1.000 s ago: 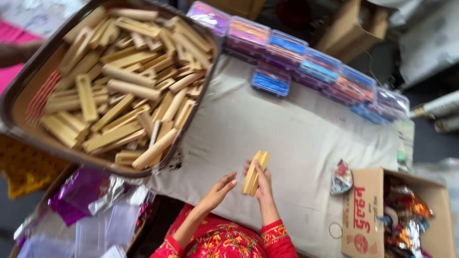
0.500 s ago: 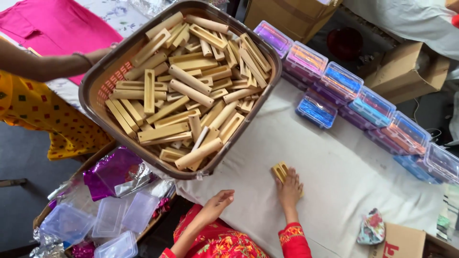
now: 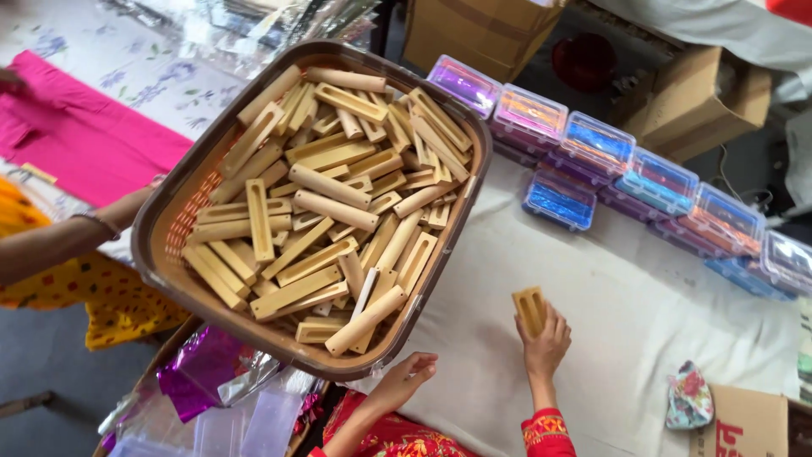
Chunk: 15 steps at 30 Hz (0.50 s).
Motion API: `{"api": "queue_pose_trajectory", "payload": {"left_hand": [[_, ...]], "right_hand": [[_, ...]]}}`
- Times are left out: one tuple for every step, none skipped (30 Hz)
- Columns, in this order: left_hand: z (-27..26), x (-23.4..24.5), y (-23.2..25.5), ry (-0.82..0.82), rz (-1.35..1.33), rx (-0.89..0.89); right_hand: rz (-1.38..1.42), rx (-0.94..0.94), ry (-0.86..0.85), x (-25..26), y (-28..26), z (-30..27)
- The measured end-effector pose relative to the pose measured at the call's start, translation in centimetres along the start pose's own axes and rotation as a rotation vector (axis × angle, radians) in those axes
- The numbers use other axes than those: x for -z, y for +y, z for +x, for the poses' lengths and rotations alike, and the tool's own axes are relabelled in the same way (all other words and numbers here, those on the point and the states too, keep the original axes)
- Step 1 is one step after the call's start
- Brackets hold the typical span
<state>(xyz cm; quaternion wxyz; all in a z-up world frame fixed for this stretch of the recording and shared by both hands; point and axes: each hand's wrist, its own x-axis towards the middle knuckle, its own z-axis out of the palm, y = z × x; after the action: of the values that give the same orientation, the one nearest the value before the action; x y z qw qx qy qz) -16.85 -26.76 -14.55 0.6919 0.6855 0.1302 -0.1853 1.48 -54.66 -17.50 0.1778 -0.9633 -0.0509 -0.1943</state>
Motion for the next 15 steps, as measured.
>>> {"api": "queue_pose_trajectory", "payload": {"left_hand": [[0.4,0.3,-0.7,-0.018,0.007,0.004],[0.7,0.4,-1.5,-0.025,-0.001,0.002],[1.0,0.5,-2.4,-0.033,-0.009,-0.001],[0.8,0.8,-2.3,-0.049,-0.001,0.003],[0.8,0.9,-2.3,-0.047,0.002,-0.001],[0.8,0.8,-2.1,-0.059,0.005,-0.005],[0.6,0.7,-1.4,-0.087,0.014,-0.002],[0.3,0.4,-0.7,-0.106,0.015,0.028],[0.0,0.0,-0.1,-0.125,0.016,0.057],[-0.4,0.1,1.7,-0.154,0.033,0.063],[-0.8,0.1,3.6,-0.220,0.031,0.052],[-1.6,-0.2,5.2,-0.278,0.020,0.047],[-3.2,-0.5,8.1,-0.300,0.028,0.059],[-4.3,-0.9,11.1,-0.457,0.007,-0.002],[-5.5,-1.3,14.2,-0.613,-0.017,-0.064]], "right_hand": [[-0.008,-0.017,0.002,0.2,-1.3,0.5],[0.010,-0.025,0.055,0.4,-2.6,1.0],[0.027,-0.031,0.108,0.7,-3.7,1.4],[0.020,-0.048,0.111,-1.0,-3.8,1.0],[0.006,0.007,0.061,-2.7,-3.8,0.6],[-0.016,0.052,0.014,-4.0,-3.3,0.1],[-0.031,0.028,0.019,-4.3,-3.9,0.0],[-0.152,0.062,-0.132,-4.3,-4.2,-0.4],[-0.267,0.090,-0.288,-4.3,-4.3,-0.8],[-0.274,0.057,-0.285,-5.0,-3.4,-0.6],[-0.161,-0.008,-0.376,-5.7,-2.4,-0.4],[-0.045,-0.065,-0.471,-6.2,-1.3,-0.5],[-0.049,-0.091,-0.474,-5.2,-1.0,-1.3],[-0.005,-0.086,-0.429,-4.2,-0.6,-1.7],[0.038,-0.082,-0.384,-3.3,-0.2,-2.0]]}}
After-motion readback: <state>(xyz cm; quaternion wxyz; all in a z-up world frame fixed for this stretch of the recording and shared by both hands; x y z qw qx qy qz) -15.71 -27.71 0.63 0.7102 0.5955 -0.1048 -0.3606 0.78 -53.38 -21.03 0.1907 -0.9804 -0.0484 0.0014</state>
